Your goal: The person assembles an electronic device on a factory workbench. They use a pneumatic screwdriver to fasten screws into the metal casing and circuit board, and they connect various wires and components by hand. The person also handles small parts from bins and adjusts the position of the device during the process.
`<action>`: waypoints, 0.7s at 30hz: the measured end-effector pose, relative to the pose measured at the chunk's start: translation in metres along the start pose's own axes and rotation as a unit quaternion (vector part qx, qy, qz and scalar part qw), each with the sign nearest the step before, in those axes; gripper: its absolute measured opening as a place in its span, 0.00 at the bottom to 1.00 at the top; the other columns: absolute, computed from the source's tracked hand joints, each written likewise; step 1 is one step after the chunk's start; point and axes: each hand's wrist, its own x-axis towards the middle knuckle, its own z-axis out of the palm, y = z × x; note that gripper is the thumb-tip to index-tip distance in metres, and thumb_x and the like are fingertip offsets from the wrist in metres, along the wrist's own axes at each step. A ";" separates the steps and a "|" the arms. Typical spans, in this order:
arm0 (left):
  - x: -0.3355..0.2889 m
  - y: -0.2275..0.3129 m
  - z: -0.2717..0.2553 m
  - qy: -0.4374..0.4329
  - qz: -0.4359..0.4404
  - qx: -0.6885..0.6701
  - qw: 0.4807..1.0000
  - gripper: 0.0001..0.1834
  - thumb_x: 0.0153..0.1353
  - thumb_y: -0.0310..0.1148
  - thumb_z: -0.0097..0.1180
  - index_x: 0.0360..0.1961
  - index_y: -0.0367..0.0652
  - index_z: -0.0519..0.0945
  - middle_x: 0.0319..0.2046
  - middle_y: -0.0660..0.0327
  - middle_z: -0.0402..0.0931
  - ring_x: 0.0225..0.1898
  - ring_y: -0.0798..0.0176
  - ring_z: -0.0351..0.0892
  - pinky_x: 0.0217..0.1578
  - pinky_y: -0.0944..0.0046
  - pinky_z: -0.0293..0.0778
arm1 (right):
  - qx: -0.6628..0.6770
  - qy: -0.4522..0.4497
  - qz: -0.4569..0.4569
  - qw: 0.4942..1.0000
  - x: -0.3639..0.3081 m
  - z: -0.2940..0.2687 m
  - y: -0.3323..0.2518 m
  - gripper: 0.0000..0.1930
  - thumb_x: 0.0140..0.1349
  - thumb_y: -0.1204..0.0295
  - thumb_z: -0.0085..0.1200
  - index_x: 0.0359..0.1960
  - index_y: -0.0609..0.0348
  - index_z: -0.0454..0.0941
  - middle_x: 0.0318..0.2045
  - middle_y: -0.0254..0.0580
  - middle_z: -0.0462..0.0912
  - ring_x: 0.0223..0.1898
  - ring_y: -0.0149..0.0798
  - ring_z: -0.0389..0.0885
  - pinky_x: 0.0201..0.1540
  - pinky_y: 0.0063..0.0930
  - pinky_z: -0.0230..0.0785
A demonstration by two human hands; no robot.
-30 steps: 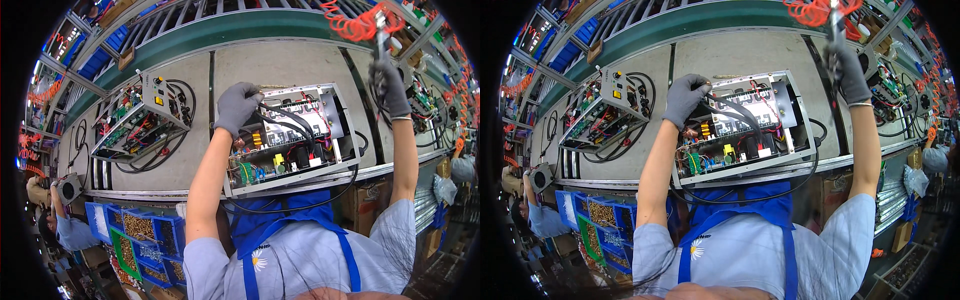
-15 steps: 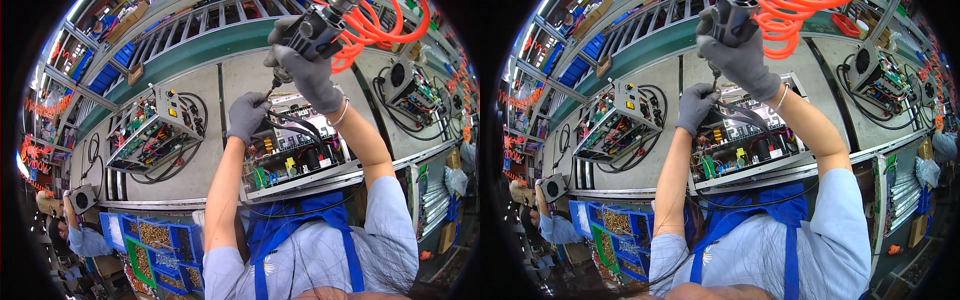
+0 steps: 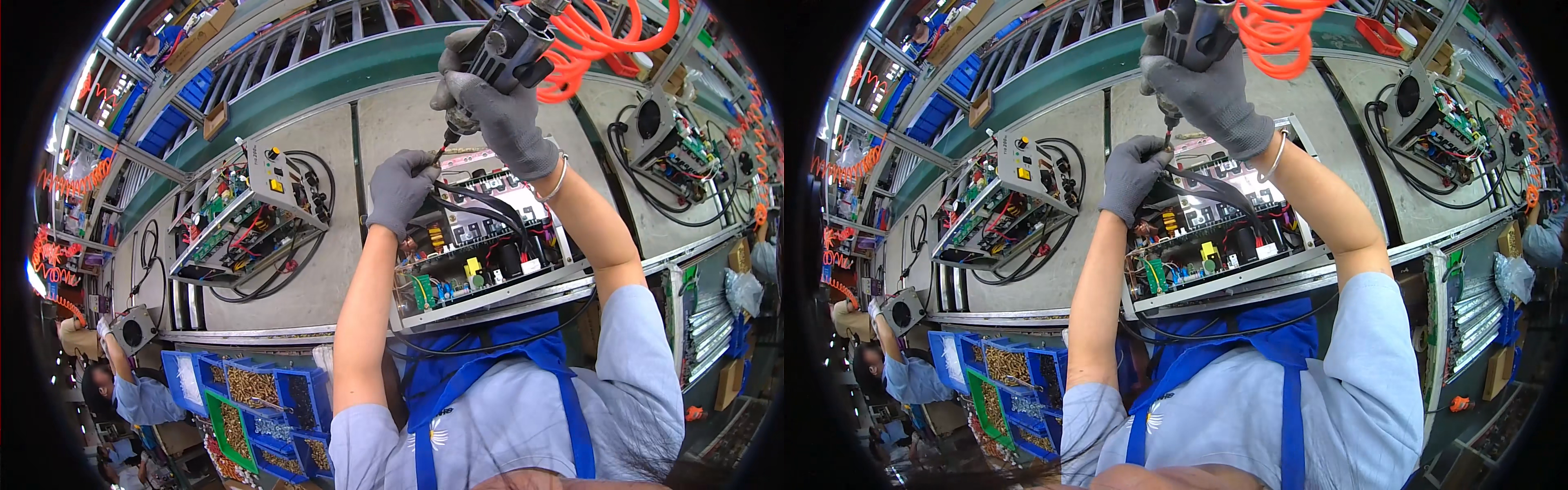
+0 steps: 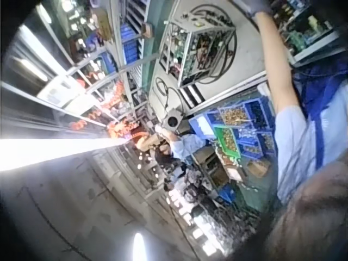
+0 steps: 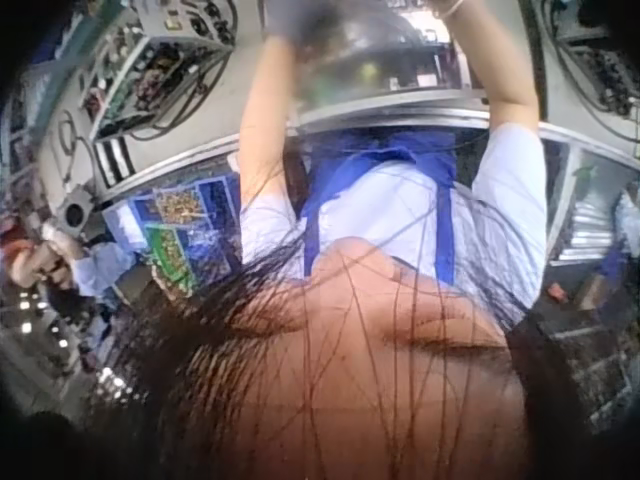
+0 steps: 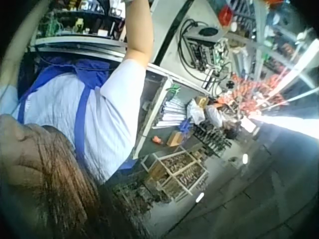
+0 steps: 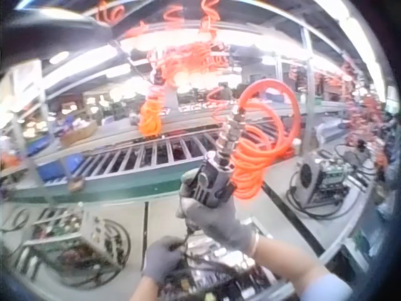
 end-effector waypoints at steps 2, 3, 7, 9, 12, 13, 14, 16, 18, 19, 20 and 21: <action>0.001 -0.002 0.001 -0.003 -0.004 -0.015 1.000 0.14 0.56 0.39 0.63 0.41 0.45 0.86 0.38 0.58 0.84 0.38 0.56 0.85 0.41 0.60 0.77 | -0.001 -0.025 -0.009 1.000 0.001 -0.003 0.001 0.19 0.60 0.80 0.51 0.55 0.61 0.70 0.36 0.42 0.77 0.29 0.32 0.82 0.25 0.22 0.73; 0.001 -0.004 0.002 -0.005 -0.007 -0.024 1.000 0.13 0.56 0.38 0.63 0.41 0.45 0.86 0.38 0.58 0.84 0.38 0.56 0.85 0.40 0.61 0.77 | 0.010 -0.037 -0.018 0.999 0.002 -0.004 0.002 0.18 0.59 0.80 0.53 0.53 0.61 0.71 0.35 0.41 0.78 0.29 0.31 0.82 0.27 0.24 0.75; 0.000 0.001 0.000 -0.001 0.006 0.001 1.000 0.13 0.56 0.38 0.63 0.41 0.46 0.86 0.38 0.60 0.84 0.37 0.58 0.85 0.39 0.62 0.77 | 0.038 -0.088 -0.022 0.995 0.007 -0.007 0.001 0.17 0.55 0.80 0.56 0.48 0.61 0.74 0.33 0.38 0.80 0.28 0.31 0.82 0.31 0.26 0.79; 0.000 0.002 -0.001 0.003 0.013 0.010 1.000 0.12 0.57 0.37 0.63 0.41 0.46 0.86 0.38 0.60 0.85 0.37 0.59 0.85 0.39 0.63 0.77 | 0.045 -0.093 -0.012 0.995 0.008 -0.008 -0.001 0.17 0.55 0.79 0.57 0.47 0.61 0.74 0.33 0.38 0.79 0.29 0.30 0.81 0.31 0.27 0.78; 0.000 0.002 0.000 0.001 0.015 0.005 1.000 0.12 0.57 0.38 0.63 0.41 0.47 0.87 0.38 0.61 0.85 0.37 0.60 0.85 0.38 0.63 0.77 | 0.040 -0.069 0.002 0.997 0.006 -0.009 -0.002 0.18 0.56 0.77 0.56 0.49 0.61 0.73 0.34 0.39 0.79 0.29 0.31 0.81 0.32 0.27 0.77; 0.001 0.003 0.001 -0.001 0.015 0.000 1.000 0.12 0.57 0.38 0.63 0.41 0.48 0.87 0.38 0.61 0.85 0.37 0.61 0.85 0.38 0.63 0.77 | 0.027 -0.062 0.007 0.998 0.004 -0.011 0.000 0.18 0.57 0.78 0.53 0.52 0.62 0.71 0.35 0.41 0.79 0.28 0.31 0.81 0.32 0.27 0.77; 0.000 0.002 0.000 0.000 0.017 0.003 1.000 0.12 0.57 0.38 0.63 0.41 0.48 0.87 0.38 0.61 0.84 0.37 0.61 0.85 0.38 0.63 0.77 | 0.017 -0.055 0.011 0.998 0.004 -0.010 0.003 0.20 0.59 0.80 0.50 0.55 0.62 0.70 0.36 0.42 0.78 0.27 0.32 0.80 0.31 0.27 0.77; -0.001 0.000 -0.002 0.003 0.021 0.008 1.000 0.12 0.57 0.37 0.63 0.41 0.48 0.87 0.38 0.61 0.84 0.37 0.62 0.85 0.38 0.63 0.77 | -0.001 0.001 0.040 0.999 0.005 -0.004 0.003 0.19 0.59 0.80 0.52 0.54 0.62 0.70 0.34 0.41 0.79 0.26 0.32 0.81 0.29 0.26 0.76; 0.000 0.002 0.000 -0.003 0.010 0.001 1.000 0.12 0.57 0.37 0.63 0.41 0.47 0.87 0.38 0.61 0.84 0.37 0.61 0.85 0.39 0.63 0.77 | -0.023 0.035 0.043 0.998 0.008 0.002 0.003 0.19 0.58 0.80 0.54 0.52 0.63 0.71 0.32 0.40 0.80 0.25 0.32 0.81 0.27 0.24 0.75; 0.000 0.002 0.001 -0.005 0.004 -0.002 1.000 0.11 0.57 0.37 0.63 0.40 0.47 0.87 0.38 0.61 0.85 0.37 0.60 0.85 0.39 0.63 0.77 | -0.033 0.039 0.032 0.998 0.009 0.006 0.004 0.19 0.57 0.79 0.54 0.52 0.63 0.72 0.31 0.39 0.80 0.25 0.31 0.82 0.27 0.24 0.75; 0.000 0.002 0.000 -0.006 0.006 0.010 1.000 0.11 0.58 0.37 0.63 0.41 0.47 0.87 0.38 0.61 0.84 0.36 0.59 0.85 0.39 0.63 0.77 | -0.041 0.043 0.022 0.998 0.011 0.009 0.005 0.18 0.57 0.79 0.55 0.51 0.63 0.73 0.30 0.38 0.80 0.25 0.31 0.82 0.27 0.23 0.74; 0.000 0.003 -0.001 -0.008 0.008 0.021 1.000 0.12 0.58 0.37 0.62 0.41 0.47 0.86 0.38 0.60 0.84 0.36 0.58 0.85 0.39 0.63 0.77 | -0.030 0.027 0.016 0.999 0.013 0.011 0.006 0.17 0.56 0.78 0.57 0.49 0.63 0.74 0.30 0.37 0.81 0.26 0.30 0.82 0.28 0.23 0.74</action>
